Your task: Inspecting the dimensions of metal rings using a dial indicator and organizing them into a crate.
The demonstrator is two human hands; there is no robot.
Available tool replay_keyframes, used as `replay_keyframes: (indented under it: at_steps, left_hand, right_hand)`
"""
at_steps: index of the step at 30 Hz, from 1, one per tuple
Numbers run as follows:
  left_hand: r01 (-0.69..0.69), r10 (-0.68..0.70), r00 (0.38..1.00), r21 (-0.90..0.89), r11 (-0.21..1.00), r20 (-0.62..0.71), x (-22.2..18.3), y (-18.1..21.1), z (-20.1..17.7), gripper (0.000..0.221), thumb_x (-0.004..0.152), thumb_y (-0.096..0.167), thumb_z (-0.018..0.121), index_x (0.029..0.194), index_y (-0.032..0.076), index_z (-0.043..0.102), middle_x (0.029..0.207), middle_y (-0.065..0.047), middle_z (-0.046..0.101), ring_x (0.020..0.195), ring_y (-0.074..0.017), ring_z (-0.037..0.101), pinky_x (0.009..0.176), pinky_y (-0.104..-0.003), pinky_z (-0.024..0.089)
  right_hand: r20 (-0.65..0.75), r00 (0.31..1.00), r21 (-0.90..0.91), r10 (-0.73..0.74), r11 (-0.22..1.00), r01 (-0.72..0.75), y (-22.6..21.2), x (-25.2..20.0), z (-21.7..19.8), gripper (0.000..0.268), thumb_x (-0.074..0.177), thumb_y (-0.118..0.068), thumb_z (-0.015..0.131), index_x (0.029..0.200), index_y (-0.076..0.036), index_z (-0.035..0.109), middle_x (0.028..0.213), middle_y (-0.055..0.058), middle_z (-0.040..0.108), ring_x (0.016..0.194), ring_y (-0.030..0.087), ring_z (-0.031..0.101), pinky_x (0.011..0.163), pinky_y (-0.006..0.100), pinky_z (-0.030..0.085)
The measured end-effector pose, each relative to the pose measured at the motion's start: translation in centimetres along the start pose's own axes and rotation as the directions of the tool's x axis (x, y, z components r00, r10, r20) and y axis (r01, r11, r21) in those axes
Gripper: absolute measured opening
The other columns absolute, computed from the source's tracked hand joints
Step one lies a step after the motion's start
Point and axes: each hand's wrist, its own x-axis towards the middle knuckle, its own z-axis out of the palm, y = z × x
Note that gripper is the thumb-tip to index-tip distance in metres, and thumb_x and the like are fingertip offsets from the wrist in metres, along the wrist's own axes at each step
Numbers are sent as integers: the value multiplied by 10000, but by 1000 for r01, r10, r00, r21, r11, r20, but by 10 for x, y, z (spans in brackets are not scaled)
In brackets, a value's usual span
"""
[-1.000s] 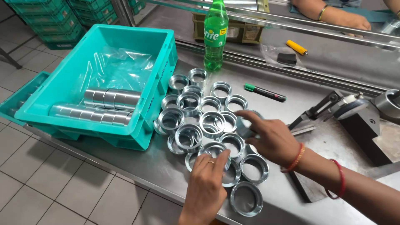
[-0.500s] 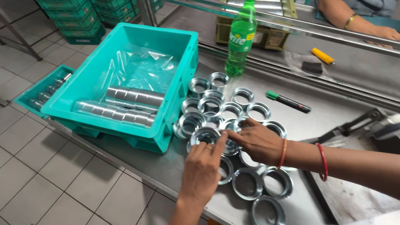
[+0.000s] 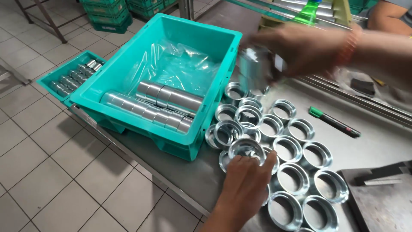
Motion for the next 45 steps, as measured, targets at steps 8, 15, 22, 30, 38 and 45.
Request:
replay_keyframes:
  at_steps: [8, 15, 22, 30, 38, 45]
  left_hand:
    - [477, -342, 876, -516, 711, 339, 17, 18, -79, 447, 718, 64, 771, 1152, 164, 742, 828, -106, 781, 778, -245, 764, 777, -365, 582]
    - [517, -615, 767, -743, 424, 184, 35, -23, -162, 353, 716, 14, 856, 1049, 110, 793, 812, -57, 830, 705, -102, 776, 637, -259, 610]
    - [364, -633, 730, -638, 679, -257, 124, -138, -185, 368, 753, -53, 810, 1110, 1, 740, 953, -146, 747, 794, -144, 711, 692, -274, 558]
    - [831, -874, 440, -274, 484, -208, 206, -299, -79, 422, 810, 102, 692, 1205, -41, 650, 1261, -245, 657, 1131, -359, 662, 915, -433, 568]
    - [868, -909, 412, -335, 367, 70, 184, -376, -24, 386, 892, 151, 547, 1186, -88, 621, 1215, -291, 667, 1103, -407, 698, 856, -497, 551]
    - [840, -848, 522, 115, 530, 92, 188, -396, -24, 461, 956, 332, 566, 1219, -34, 661, 1299, -293, 615, 1192, -459, 602, 1000, -506, 504]
  right_hand:
    - [187, 982, -165, -27, 985, 58, 29, 185, 76, 792, 627, -72, 845, 1374, -226, 631, 1153, 134, 732, 1032, 348, 707, 866, 478, 566]
    - [618, 783, -86, 65, 996, -14, 30, 227, 150, 799, 615, -5, 595, 1359, -283, 689, 1018, 114, 755, 898, 350, 678, 754, 526, 572]
    - [521, 848, 24, 99, 991, -130, 46, 208, 152, 495, 770, -120, 585, 1233, -84, 755, 1092, 140, 744, 986, 314, 671, 824, 467, 544]
    - [52, 995, 219, 80, 972, -90, 80, 144, 162, 372, 821, -51, 641, 1173, -109, 748, 1122, 129, 758, 1012, 280, 737, 906, 389, 563]
    - [-19, 997, 275, 80, 959, -71, 54, 137, 162, 350, 768, 14, 608, 1072, -60, 765, 995, 148, 756, 911, 314, 728, 812, 415, 576]
    - [-120, 986, 93, 115, 990, -105, 37, 115, 126, 296, 834, -84, 725, 1128, -52, 729, 1121, 197, 691, 1046, 389, 651, 878, 483, 525]
